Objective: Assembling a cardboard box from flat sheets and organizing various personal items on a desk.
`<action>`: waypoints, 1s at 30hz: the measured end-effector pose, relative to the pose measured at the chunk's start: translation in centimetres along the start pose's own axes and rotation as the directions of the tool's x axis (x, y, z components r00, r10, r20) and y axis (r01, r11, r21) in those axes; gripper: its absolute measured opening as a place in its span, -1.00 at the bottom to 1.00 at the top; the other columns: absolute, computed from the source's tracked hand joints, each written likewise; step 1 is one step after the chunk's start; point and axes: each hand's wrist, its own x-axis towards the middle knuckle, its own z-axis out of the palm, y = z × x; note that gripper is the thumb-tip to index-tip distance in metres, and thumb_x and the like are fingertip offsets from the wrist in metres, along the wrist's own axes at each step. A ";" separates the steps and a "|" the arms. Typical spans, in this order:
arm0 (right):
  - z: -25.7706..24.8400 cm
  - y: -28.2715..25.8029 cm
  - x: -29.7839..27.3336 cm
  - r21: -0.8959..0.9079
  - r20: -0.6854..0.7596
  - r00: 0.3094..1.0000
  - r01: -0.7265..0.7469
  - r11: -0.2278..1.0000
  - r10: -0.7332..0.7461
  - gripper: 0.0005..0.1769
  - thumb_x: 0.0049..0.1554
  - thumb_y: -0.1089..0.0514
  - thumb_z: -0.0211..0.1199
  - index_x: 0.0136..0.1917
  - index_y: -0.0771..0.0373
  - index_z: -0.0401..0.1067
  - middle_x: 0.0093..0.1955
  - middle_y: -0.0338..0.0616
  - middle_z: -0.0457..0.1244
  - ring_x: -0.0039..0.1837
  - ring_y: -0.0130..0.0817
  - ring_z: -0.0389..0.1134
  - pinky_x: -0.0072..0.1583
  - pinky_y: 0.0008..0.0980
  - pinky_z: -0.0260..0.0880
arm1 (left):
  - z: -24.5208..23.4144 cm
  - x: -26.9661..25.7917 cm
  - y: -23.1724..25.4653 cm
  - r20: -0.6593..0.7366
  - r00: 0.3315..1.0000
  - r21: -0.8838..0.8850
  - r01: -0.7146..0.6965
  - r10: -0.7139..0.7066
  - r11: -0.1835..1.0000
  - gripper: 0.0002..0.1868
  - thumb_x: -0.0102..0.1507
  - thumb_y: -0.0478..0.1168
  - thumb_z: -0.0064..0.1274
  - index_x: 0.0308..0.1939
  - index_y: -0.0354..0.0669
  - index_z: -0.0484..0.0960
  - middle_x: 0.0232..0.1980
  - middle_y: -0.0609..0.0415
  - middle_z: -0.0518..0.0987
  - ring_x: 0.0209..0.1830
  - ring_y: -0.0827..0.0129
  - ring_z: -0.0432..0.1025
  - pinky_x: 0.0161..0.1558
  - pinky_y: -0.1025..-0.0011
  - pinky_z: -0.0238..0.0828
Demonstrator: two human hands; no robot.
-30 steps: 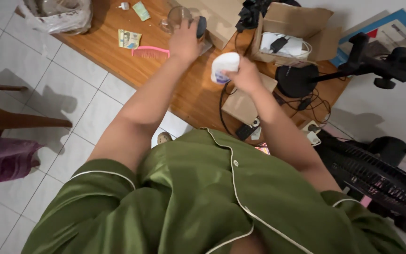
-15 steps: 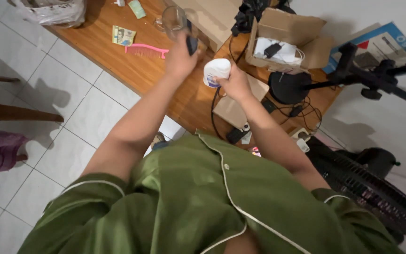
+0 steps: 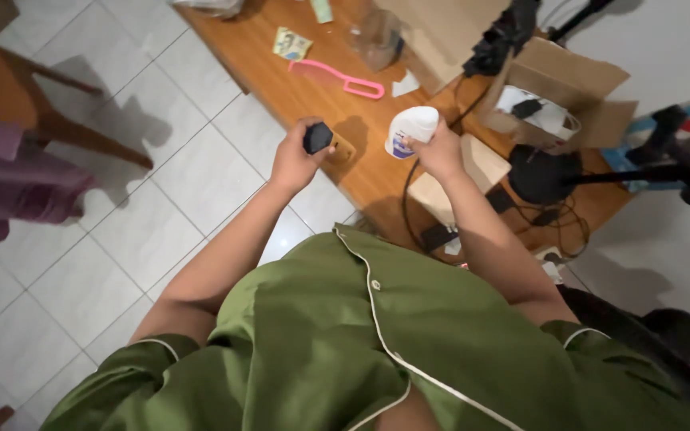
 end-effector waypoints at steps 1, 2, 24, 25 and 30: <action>0.8 -0.6 -0.5 -0.055 0.006 1.000 -0.027 0.998 0.027 -0.34 0.01 0.18 0.55 0.30 0.25 0.32 0.14 -0.04 0.43 0.20 -0.29 0.46 0.22 -0.31 0.43 | -0.7 -0.7 -0.2 -0.006 0.999 -0.012 0.035 -0.035 0.999 -0.39 0.14 -0.23 0.39 0.22 -0.17 0.47 0.13 -0.13 0.61 0.12 0.06 0.54 0.14 0.27 0.47; 1.6 -1.3 -1.0 -0.110 0.010 0.999 -0.052 0.993 0.054 -0.33 0.00 0.15 0.56 0.30 0.25 0.34 0.14 -0.03 0.43 0.20 -0.27 0.46 0.22 -0.30 0.43 | -1.5 -1.4 -0.4 -0.011 0.998 -0.025 0.070 -0.070 0.997 -0.39 0.14 -0.23 0.39 0.22 -0.17 0.48 0.11 -0.13 0.62 0.10 0.09 0.55 0.13 0.29 0.48; 23.2 -14.5 -8.1 0.365 0.544 0.818 -0.032 0.930 -0.185 -0.56 0.03 0.28 0.50 0.17 0.27 0.46 0.10 -0.18 0.43 0.12 -0.41 0.46 0.16 -0.39 0.49 | -23.1 -20.5 -4.5 -0.417 0.887 -0.091 0.176 -0.198 0.980 -0.41 0.12 -0.27 0.40 0.20 -0.09 0.51 0.12 -0.02 0.61 0.10 0.17 0.55 0.13 0.32 0.50; 24.6 -16.0 -8.6 0.327 0.572 0.797 -0.007 0.945 -0.192 -0.59 0.05 0.26 0.51 0.15 0.30 0.48 0.09 -0.17 0.44 0.11 -0.40 0.46 0.15 -0.38 0.50 | -24.3 -22.1 -5.5 -0.456 0.871 -0.067 0.172 -0.184 0.983 -0.41 0.12 -0.27 0.40 0.19 -0.09 0.52 0.14 -0.02 0.61 0.12 0.16 0.54 0.15 0.31 0.50; 31.4 -22.1 -11.1 0.288 0.682 0.682 0.082 0.954 -0.265 -0.59 0.06 0.25 0.53 0.15 0.34 0.50 0.09 -0.13 0.45 0.10 -0.38 0.48 0.13 -0.38 0.51 | -28.2 -30.7 -8.5 -0.633 0.750 -0.005 0.243 -0.191 0.970 -0.43 0.11 -0.27 0.40 0.18 -0.08 0.56 0.17 0.01 0.61 0.16 0.15 0.53 0.19 0.30 0.48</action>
